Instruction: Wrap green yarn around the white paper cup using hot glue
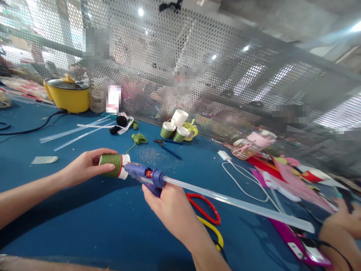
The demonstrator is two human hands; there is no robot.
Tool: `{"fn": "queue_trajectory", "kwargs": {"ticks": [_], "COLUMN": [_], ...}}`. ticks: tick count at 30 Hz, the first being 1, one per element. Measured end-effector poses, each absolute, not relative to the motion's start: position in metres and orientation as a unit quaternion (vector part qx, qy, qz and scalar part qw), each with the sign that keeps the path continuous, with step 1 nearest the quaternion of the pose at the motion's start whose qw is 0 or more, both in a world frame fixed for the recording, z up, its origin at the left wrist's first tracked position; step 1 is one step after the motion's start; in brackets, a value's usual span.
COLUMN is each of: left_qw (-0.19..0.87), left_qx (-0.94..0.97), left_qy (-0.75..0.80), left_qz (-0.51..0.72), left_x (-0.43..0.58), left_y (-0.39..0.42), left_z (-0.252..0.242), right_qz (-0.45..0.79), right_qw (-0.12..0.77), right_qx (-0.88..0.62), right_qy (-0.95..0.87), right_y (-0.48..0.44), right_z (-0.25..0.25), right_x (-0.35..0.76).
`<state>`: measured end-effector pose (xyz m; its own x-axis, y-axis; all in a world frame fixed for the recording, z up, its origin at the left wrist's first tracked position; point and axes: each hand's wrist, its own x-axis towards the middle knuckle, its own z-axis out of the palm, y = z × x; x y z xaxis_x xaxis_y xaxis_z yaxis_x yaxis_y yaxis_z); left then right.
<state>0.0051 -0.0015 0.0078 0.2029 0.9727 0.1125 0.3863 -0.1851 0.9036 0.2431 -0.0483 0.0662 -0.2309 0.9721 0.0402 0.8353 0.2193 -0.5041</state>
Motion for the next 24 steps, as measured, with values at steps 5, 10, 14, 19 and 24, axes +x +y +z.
{"fn": "queue_trajectory", "kwargs": {"ticks": [5, 10, 14, 19, 24], "left_qw": [0.389, 0.378, 0.371, 0.367, 0.352], "left_qx": [0.67, 0.668, 0.669, 0.672, 0.677], "left_qy": [0.515, 0.527, 0.537, 0.538, 0.547], "left_qz": [0.367, 0.365, 0.355, 0.352, 0.344], "left_x": [0.0051, 0.0053, 0.0062, 0.0062, 0.0058], "left_y": [-0.0014, -0.0029, -0.0035, -0.0036, -0.0043], "left_z": [0.0078, 0.0103, 0.013, 0.0149, 0.0157], "right_qz": [0.185, 0.179, 0.177, 0.17, 0.178], "right_qw": [0.168, 0.168, 0.172, 0.178, 0.173], "right_qx": [-0.603, -0.607, -0.597, -0.592, -0.593], "right_qy": [-0.758, -0.756, -0.764, -0.768, -0.766], "right_y": [-0.0489, -0.0499, -0.0512, -0.0507, -0.0514], "right_z": [0.0625, 0.0614, 0.0614, 0.0616, 0.0633], "right_x": [0.2453, 0.2464, 0.2475, 0.2469, 0.2462]}}
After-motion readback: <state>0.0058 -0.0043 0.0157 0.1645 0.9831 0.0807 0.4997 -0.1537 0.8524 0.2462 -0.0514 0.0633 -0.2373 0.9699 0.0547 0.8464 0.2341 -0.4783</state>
